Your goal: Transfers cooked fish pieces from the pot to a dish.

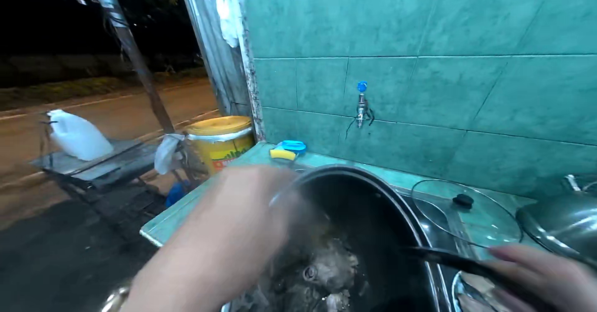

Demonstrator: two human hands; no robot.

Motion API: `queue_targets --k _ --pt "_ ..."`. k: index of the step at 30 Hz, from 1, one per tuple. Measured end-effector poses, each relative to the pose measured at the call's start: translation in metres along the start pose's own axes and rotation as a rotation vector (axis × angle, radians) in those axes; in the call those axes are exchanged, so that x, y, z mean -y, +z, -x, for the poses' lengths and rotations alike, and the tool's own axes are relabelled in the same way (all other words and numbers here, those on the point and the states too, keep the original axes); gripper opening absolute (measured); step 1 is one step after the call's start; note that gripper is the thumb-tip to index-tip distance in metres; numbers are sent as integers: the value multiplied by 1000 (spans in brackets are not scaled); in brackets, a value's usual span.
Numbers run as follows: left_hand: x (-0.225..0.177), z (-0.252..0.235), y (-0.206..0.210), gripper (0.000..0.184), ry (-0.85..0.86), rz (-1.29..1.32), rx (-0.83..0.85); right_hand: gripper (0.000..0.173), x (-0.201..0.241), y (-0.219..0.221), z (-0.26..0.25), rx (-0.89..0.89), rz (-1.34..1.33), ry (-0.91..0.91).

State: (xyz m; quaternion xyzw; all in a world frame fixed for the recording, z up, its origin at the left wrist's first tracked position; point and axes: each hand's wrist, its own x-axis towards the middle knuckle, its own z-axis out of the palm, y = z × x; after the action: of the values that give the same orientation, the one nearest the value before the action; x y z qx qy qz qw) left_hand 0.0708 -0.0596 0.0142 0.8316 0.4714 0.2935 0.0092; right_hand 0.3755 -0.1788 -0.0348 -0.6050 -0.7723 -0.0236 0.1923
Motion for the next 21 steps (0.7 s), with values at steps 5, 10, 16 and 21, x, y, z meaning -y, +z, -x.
queue_targets --k 5,10,16,21 --pt "-4 -4 5 21 21 -37 -13 22 46 75 -57 39 413 -92" --pt "-18 -1 7 20 48 -87 -19 25 69 95 -111 550 505 69" --pt "-23 -7 7 11 -22 -67 51 24 72 104 -124 644 605 78" --pt "-25 -6 6 8 -40 -89 59 20 65 87 -129 771 492 108"
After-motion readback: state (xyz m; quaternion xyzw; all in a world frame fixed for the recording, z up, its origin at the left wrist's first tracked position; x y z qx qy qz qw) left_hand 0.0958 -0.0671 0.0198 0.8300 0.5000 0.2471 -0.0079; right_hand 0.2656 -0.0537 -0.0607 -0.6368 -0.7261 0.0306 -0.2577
